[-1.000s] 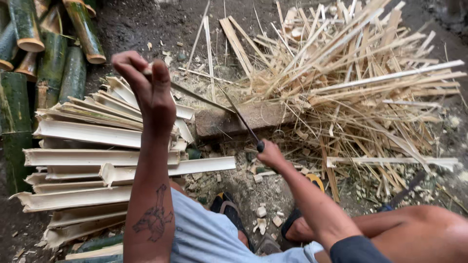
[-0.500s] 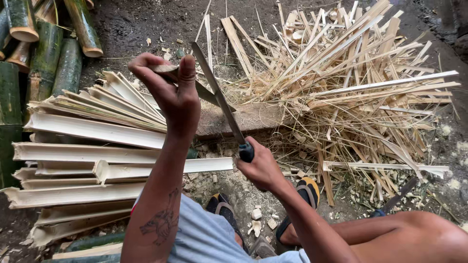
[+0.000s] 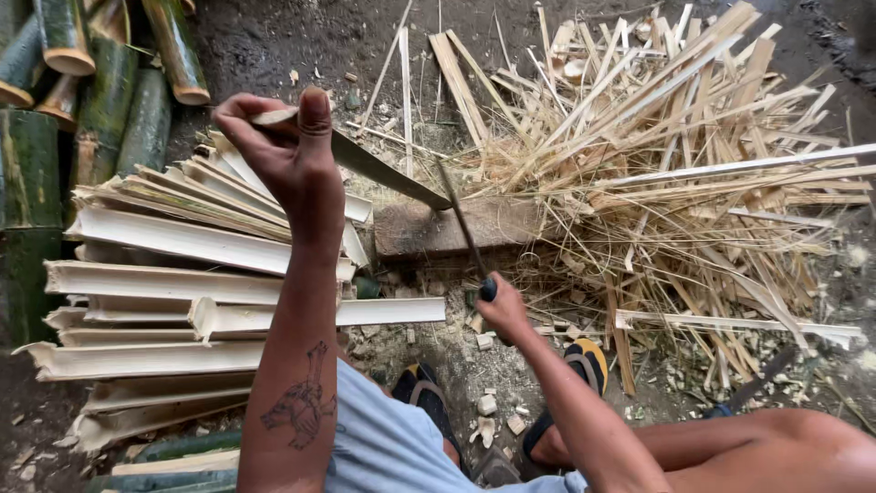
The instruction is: The person splits bamboo poles into thin strips using a machete and a wooden block. They repeatedly position bamboo sections on the block, strike them to split the material, and stack the resulting strips.
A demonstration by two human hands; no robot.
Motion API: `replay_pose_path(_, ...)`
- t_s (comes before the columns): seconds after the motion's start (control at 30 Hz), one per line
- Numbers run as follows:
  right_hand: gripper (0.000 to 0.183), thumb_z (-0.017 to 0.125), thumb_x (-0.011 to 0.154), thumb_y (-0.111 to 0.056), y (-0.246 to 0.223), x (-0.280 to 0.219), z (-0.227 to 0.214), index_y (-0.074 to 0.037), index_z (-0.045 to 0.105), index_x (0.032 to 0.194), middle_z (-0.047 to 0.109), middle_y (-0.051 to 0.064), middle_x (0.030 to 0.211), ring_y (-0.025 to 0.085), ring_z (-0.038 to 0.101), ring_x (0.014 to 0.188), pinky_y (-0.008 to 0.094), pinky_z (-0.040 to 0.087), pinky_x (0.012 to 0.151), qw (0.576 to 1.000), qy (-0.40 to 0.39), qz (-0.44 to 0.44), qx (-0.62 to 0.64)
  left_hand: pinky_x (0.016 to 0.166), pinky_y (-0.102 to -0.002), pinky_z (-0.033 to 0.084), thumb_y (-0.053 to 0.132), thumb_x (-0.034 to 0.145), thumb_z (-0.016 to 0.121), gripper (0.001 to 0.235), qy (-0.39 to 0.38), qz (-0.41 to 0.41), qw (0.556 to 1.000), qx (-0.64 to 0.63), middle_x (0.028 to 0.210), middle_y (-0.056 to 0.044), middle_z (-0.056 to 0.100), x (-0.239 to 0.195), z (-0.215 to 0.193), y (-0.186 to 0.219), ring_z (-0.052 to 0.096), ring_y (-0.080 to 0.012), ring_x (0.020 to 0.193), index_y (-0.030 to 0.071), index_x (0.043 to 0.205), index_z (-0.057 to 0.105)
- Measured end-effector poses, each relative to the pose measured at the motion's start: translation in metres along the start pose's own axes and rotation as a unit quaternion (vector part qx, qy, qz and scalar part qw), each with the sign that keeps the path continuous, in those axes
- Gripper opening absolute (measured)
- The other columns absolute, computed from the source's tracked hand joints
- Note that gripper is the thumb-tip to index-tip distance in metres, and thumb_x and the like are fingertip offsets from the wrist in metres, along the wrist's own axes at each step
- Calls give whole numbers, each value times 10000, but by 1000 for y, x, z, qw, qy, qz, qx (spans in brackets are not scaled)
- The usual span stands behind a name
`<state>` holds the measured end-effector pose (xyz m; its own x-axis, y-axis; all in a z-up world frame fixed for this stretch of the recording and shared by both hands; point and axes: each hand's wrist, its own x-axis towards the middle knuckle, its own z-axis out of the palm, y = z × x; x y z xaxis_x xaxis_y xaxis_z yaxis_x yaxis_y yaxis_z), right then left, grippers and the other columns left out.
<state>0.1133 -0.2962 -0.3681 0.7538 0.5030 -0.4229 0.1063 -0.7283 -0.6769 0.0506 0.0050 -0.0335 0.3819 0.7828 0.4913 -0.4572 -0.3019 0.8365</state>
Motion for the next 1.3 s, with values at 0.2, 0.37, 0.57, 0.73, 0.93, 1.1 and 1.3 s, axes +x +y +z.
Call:
replay_pose_path(0.2, 359, 732, 695, -236, 14, -2, -14, -82, 591, 986, 686, 168, 831, 380, 687, 814, 501, 536, 749, 999, -14, 36, -20, 886, -309, 574, 676, 947, 503, 858, 77, -233, 909, -336, 1033, -57, 518, 4, -13, -35, 571, -164, 914, -31, 1414, 362)
replay_pose_path(0.37, 298, 718, 717, -201, 18, -26, -64, -58, 631, 964, 718, 197, 875, 418, 679, 860, 498, 520, 758, 998, 24, -3, -54, 485, -359, 584, 732, 920, 402, 1018, -152, -743, 613, -222, 1164, -362, 700, -53, 7, -88, 659, -268, 648, -110, 1474, 263)
replay_pose_path(0.57, 377, 721, 813, -291, 10, -57, -45, -50, 611, 1081, 719, 204, 949, 386, 704, 870, 482, 533, 754, 969, 214, 89, 80, 744, -401, 646, -3, 921, 531, 477, -189, -576, 795, 12, 1031, -233, 751, -98, 36, -132, 785, -304, 897, -82, 1375, 410)
replay_pose_path(0.73, 484, 681, 853, -373, 6, -45, -52, -46, 548, 1184, 713, 209, 950, 370, 708, 848, 491, 522, 763, 989, 119, 75, 55, 760, -327, 598, 9, 902, 561, 313, -27, -377, 926, 7, 911, -121, 686, -62, 47, -133, 656, -193, 785, -43, 1194, 661)
replay_pose_path(0.93, 509, 704, 787, -365, 7, -54, -40, -30, 587, 1152, 699, 188, 964, 333, 679, 856, 471, 521, 780, 996, 24, 81, 19, 852, -417, 538, 203, 1041, 570, 234, -124, -176, 960, 177, 943, -149, 670, -70, 42, -89, 650, -259, 911, 0, 1117, 660)
replay_pose_path(1.1, 442, 675, 859, -409, -66, -81, -47, -18, 624, 1060, 731, 176, 844, 264, 701, 726, 417, 545, 727, 990, 20, 112, 87, 988, -390, 558, 306, 1148, 468, 369, 49, 101, 994, -12, 1139, -170, 615, -43, 32, -24, 639, -281, 1077, -31, 1290, 515)
replay_pose_path(1.3, 410, 542, 1029, -445, -169, -126, -66, -36, 552, 1000, 606, 65, 687, 154, 572, 556, 327, 474, 527, 987, -61, -111, 97, 660, -328, 478, 353, 1125, 357, 410, 88, 11, 994, -59, 836, -71, 508, -42, 31, 3, 511, -172, 737, 13, 1021, 562)
